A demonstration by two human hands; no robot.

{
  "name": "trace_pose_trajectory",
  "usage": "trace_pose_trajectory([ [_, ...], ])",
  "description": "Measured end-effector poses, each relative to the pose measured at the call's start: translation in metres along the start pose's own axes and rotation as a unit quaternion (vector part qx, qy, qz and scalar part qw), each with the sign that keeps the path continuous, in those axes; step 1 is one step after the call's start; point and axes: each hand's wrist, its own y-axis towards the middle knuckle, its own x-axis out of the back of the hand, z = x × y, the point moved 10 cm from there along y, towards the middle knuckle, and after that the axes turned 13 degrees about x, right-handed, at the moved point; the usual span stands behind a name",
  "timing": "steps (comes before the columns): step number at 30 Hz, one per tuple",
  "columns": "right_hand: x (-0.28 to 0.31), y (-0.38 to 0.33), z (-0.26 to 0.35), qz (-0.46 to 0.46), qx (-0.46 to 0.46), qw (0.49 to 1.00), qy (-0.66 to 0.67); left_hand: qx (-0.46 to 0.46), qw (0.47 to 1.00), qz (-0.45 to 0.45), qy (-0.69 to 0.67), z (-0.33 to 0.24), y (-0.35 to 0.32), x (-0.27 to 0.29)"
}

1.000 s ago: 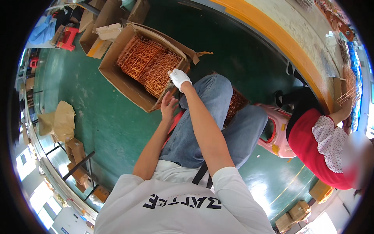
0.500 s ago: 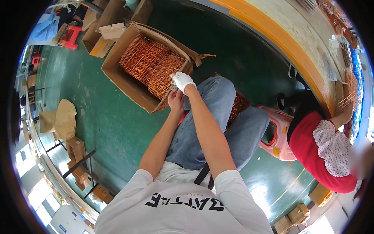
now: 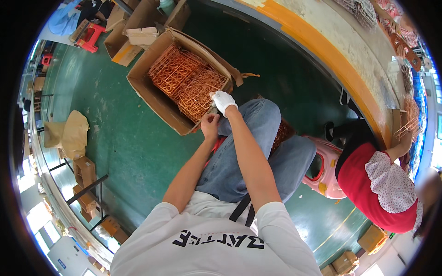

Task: The person uses shears to cut small copper pieces from a copper frame, dropping the pieces into a small box. They then set aside the trimmed frame and retrieve a new one from a large box to continue the process.

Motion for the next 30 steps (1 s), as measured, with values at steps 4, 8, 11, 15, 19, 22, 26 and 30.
trace_pose_trajectory([
  [4,-0.01,0.004,-0.005,0.005,-0.004,1.0,0.02,-0.118,0.985,-0.099,0.082,-0.019,-0.013,0.016],
  [8,-0.01,0.001,-0.008,0.001,-0.027,0.997,0.074,-0.183,0.979,-0.086,0.033,-0.034,-0.026,0.016],
  [11,-0.012,-0.007,0.0,0.011,-0.045,0.994,0.095,-0.174,0.982,-0.078,0.012,-0.032,-0.027,0.023],
  [15,-0.014,-0.014,0.012,-0.001,-0.058,0.991,0.116,-0.165,0.983,-0.075,-0.018,-0.026,-0.019,0.028],
  [19,-0.004,-0.01,0.004,-0.002,-0.034,0.998,0.051,-0.168,0.981,-0.094,0.036,-0.032,-0.021,0.022],
  [22,-0.005,-0.01,0.009,0.003,-0.024,0.999,0.025,-0.157,0.966,-0.138,0.15,-0.038,-0.018,0.025],
  [26,0.016,-0.005,0.017,-0.06,0.032,0.993,-0.096,-0.219,0.917,-0.175,0.284,-0.064,-0.031,0.021],
  [30,0.025,-0.006,0.009,-0.106,-0.014,0.99,-0.096,-0.224,0.921,-0.171,0.269,-0.071,-0.035,0.025],
])
